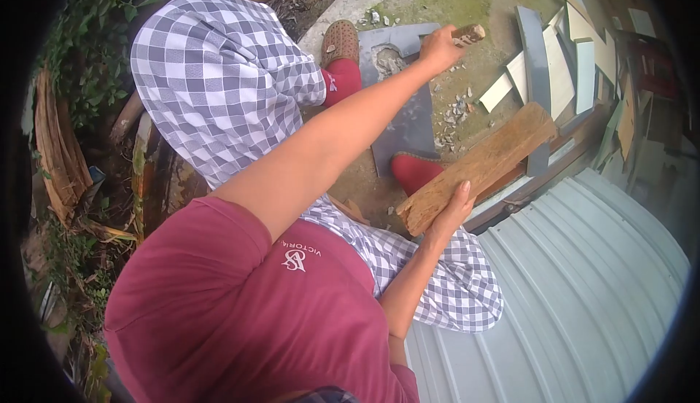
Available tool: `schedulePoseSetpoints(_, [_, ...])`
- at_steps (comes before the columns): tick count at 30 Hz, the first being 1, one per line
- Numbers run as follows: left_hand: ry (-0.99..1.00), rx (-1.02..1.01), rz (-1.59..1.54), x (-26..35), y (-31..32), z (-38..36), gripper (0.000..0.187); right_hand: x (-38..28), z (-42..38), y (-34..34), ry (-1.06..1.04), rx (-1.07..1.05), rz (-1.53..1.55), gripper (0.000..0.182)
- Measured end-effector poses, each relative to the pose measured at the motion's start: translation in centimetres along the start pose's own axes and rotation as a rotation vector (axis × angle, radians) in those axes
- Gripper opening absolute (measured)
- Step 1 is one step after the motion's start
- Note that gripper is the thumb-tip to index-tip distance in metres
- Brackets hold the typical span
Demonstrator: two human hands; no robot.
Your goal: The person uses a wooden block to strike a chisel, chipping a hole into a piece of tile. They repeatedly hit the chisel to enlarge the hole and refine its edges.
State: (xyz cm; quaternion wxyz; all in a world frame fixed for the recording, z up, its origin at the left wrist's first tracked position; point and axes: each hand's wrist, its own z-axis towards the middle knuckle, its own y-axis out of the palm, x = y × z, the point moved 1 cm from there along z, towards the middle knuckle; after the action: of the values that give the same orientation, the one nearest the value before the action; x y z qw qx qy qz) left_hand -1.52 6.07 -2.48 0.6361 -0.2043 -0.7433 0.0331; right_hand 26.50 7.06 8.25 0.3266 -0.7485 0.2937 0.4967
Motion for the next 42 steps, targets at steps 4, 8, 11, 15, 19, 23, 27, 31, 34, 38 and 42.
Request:
schedulePoseSetpoints(4, [-0.102,0.022,0.118,0.7,2.7,1.7,0.029,-0.4,-0.1,0.4,0.012,-0.023,-0.013,0.055])
schedulePoseSetpoints(8, [-0.060,-0.023,0.190,0.3,5.9,0.5,0.029,-0.4,0.0,0.2,-0.039,0.007,-0.065,0.055])
schedulePoseSetpoints(11, [0.025,-0.046,0.228,-1.0,6.7,-1.2,0.030,-0.2,0.1,-0.4,-0.042,0.011,-0.124,0.055])
schedulePoseSetpoints(15, [0.143,0.030,0.192,-1.7,4.9,-3.4,0.032,-0.2,0.1,-0.4,0.012,0.013,-0.060,0.055])
schedulePoseSetpoints(19, [-0.146,0.208,-0.214,-1.4,-1.7,-4.6,0.037,-0.4,0.7,-0.2,0.032,0.029,0.103,0.056])
schedulePoseSetpoints(23, [0.109,0.411,-0.349,-1.0,-7.4,-2.1,0.028,-0.3,1.1,-0.9,0.020,0.053,0.119,0.051])
schedulePoseSetpoints(27, [0.101,0.399,-0.401,0.6,-9.5,-0.8,0.033,-0.9,0.5,-1.1,0.000,0.033,0.158,0.049])
schedulePoseSetpoints(31, [0.008,0.198,-0.147,-0.7,-8.8,-2.4,0.042,-1.7,0.4,-0.7,-0.012,0.054,0.182,0.047])
schedulePoseSetpoints(34, [0.030,0.197,-0.179,-2.4,-7.4,-3.6,0.042,-2.3,0.0,-0.9,0.008,0.066,0.154,0.047])
schedulePoseSetpoints(38, [0.104,0.162,-0.098,-1.5,-6.8,-5.6,0.039,-2.1,0.1,-1.2,0.001,0.041,0.200,0.047])
schedulePoseSetpoints(42, [0.142,0.054,-0.147,-1.9,-5.7,-6.6,0.038,-2.0,0.2,-1.3,0.013,0.009,0.250,0.048])
